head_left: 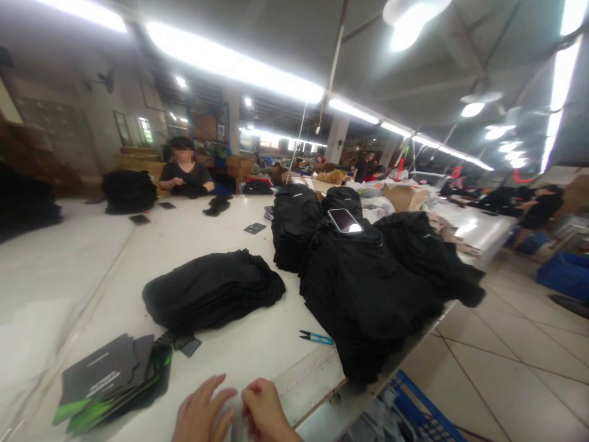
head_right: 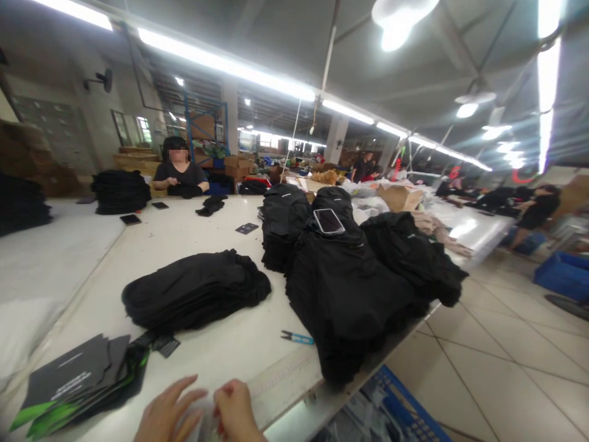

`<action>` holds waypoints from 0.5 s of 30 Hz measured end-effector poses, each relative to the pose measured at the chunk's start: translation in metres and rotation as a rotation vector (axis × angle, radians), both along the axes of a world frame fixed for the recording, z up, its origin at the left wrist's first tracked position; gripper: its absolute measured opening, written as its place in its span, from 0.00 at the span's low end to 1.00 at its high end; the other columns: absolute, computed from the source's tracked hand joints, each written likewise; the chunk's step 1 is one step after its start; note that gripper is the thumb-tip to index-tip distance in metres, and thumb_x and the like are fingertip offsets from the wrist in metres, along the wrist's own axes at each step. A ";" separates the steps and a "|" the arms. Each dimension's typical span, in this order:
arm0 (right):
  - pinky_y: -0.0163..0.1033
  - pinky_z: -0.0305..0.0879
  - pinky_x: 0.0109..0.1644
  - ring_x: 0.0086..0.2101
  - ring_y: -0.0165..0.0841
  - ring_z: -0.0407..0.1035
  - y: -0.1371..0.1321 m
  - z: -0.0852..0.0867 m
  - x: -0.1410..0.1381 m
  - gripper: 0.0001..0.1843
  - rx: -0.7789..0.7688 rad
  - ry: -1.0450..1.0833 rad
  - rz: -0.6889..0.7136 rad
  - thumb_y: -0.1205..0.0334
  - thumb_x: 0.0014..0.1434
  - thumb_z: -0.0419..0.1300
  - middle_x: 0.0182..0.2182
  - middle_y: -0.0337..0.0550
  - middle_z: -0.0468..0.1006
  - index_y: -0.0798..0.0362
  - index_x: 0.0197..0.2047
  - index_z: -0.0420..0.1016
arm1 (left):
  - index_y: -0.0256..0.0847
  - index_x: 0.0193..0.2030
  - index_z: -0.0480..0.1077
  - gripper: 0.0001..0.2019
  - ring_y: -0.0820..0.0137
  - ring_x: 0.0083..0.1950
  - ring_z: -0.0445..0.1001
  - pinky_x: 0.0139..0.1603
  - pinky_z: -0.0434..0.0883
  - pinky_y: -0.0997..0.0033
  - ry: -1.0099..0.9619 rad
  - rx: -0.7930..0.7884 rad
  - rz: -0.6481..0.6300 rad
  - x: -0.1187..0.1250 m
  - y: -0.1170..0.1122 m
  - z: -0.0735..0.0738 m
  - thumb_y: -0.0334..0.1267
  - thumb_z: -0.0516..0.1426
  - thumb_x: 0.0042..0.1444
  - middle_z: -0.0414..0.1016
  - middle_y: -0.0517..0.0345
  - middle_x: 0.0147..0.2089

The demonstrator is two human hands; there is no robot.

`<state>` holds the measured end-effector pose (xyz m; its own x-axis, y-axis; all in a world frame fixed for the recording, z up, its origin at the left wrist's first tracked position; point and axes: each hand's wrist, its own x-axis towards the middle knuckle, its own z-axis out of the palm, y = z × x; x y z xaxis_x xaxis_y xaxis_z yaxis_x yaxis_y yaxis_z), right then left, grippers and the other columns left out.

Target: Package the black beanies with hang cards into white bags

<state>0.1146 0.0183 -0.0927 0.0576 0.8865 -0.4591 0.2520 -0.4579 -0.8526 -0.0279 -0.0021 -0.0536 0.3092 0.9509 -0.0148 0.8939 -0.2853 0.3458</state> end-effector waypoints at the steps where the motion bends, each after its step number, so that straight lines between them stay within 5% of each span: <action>1: 0.31 0.47 0.13 0.10 0.25 0.54 0.002 0.000 -0.003 0.04 0.003 -0.005 -0.017 0.65 0.48 0.50 0.14 0.31 0.63 0.53 0.28 0.65 | 0.47 0.54 0.66 0.20 0.62 0.60 0.60 0.59 0.58 0.54 -0.030 0.004 0.008 -0.005 0.012 0.002 0.44 0.46 0.56 0.63 0.52 0.59; 3: 0.31 0.46 0.14 0.10 0.25 0.53 0.004 -0.001 -0.008 0.03 0.016 -0.017 -0.032 0.65 0.48 0.50 0.13 0.30 0.60 0.52 0.25 0.64 | 0.43 0.53 0.66 0.20 0.63 0.57 0.64 0.57 0.59 0.59 -0.063 -0.041 0.006 -0.010 0.031 0.004 0.43 0.45 0.57 0.68 0.51 0.55; 8: 0.31 0.46 0.17 0.14 0.25 0.52 0.008 0.001 -0.014 0.08 0.084 -0.010 0.020 0.68 0.46 0.53 0.11 0.29 0.56 0.52 0.18 0.62 | 0.40 0.31 0.70 0.13 0.67 0.41 0.71 0.43 0.64 0.69 -0.074 -0.229 -0.093 -0.003 0.040 0.001 0.39 0.46 0.54 0.75 0.55 0.36; 15: 0.31 0.46 0.20 0.16 0.23 0.50 -0.026 0.011 -0.009 0.10 0.083 0.028 0.249 0.68 0.45 0.54 0.11 0.29 0.55 0.54 0.15 0.62 | 0.39 0.30 0.62 0.13 0.66 0.39 0.70 0.42 0.63 0.68 -0.177 -0.163 0.053 -0.028 0.038 0.000 0.39 0.40 0.57 0.72 0.52 0.35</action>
<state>0.1059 -0.0082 -0.0821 -0.1791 0.9063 -0.3829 0.3242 -0.3131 -0.8927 -0.0555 0.0363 -0.0538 0.2702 0.9554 -0.1194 0.8274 -0.1670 0.5362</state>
